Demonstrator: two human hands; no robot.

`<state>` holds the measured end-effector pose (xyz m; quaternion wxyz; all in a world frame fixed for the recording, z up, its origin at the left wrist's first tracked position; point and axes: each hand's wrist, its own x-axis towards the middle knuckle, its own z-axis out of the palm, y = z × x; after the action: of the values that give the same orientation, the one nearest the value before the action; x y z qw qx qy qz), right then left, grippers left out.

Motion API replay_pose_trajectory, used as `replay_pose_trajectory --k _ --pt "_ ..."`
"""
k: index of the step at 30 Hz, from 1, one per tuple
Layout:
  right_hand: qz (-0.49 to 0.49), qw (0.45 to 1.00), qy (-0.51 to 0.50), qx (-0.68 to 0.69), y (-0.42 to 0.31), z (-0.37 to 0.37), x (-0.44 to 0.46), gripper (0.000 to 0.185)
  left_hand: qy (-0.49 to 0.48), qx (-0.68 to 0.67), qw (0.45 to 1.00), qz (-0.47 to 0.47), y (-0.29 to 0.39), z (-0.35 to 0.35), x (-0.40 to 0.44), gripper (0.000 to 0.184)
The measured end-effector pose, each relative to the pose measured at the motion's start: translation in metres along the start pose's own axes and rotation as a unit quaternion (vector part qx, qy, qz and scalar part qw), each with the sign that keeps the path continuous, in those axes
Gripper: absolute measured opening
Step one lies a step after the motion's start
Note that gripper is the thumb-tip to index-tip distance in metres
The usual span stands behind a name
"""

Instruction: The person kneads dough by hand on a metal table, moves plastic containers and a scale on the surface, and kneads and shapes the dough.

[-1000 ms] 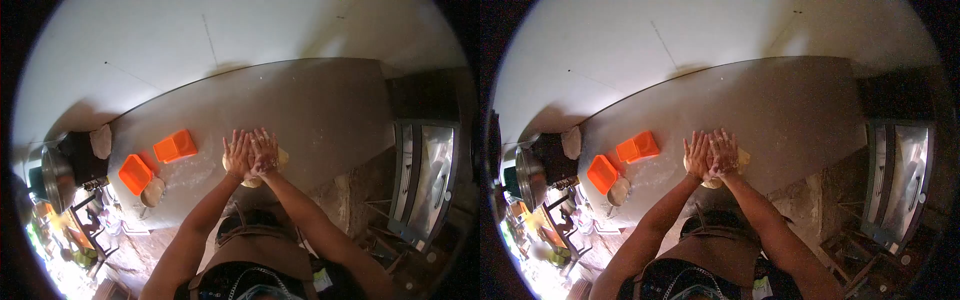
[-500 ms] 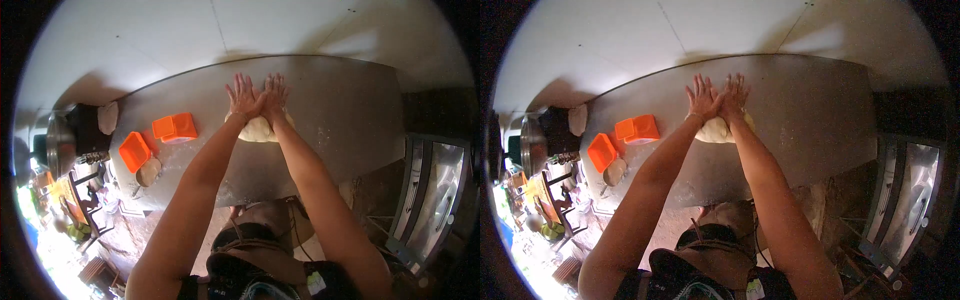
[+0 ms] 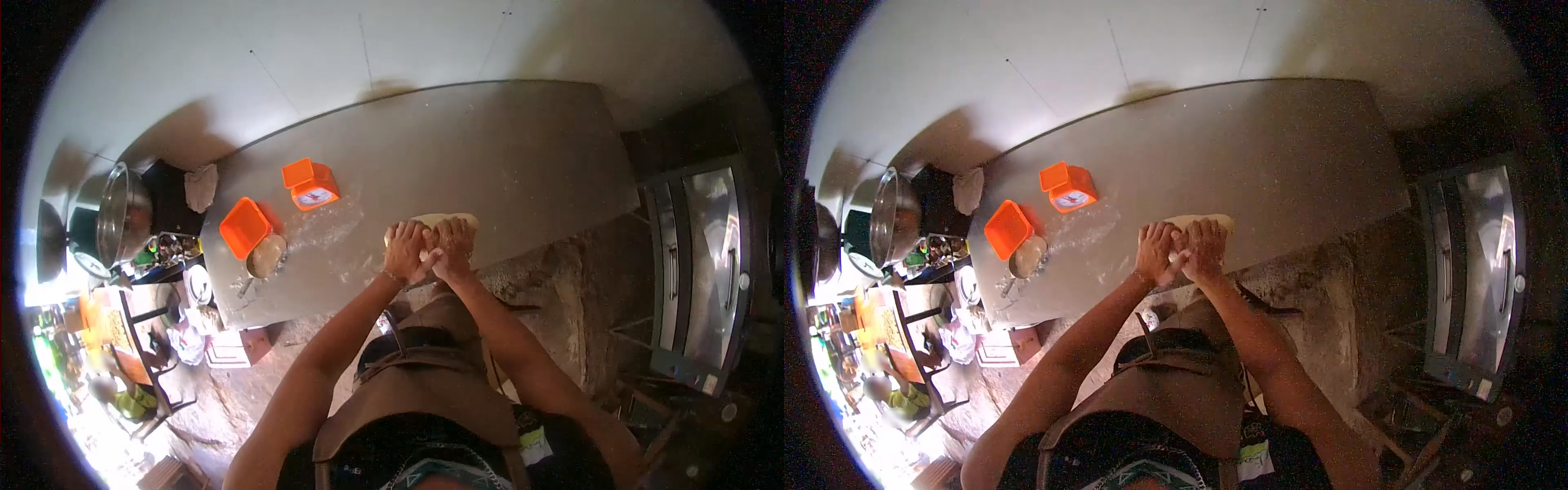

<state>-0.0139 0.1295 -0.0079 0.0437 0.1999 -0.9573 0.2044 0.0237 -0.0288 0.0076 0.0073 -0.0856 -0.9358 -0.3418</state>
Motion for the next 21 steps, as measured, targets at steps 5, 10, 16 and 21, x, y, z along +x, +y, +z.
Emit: replay_pose_trajectory --k 5,10,16,21 --pt "0.011 0.984 0.162 0.069 0.018 0.029 -0.016 0.059 0.082 0.103 0.991 0.008 0.005 0.045 0.009 0.077" --pt "0.042 0.990 0.120 -0.056 0.053 0.064 0.005 0.055 0.000 0.076 0.997 -0.005 -0.019 0.071 0.033 0.097" --pt "0.033 0.998 0.051 -0.030 0.089 0.066 0.073 0.060 -0.001 0.064 0.998 -0.011 -0.043 0.075 0.114 0.098" --pt "0.035 0.997 0.044 0.055 0.119 0.068 0.144 0.065 -0.023 0.111 0.993 -0.039 -0.062 0.080 0.188 0.094"
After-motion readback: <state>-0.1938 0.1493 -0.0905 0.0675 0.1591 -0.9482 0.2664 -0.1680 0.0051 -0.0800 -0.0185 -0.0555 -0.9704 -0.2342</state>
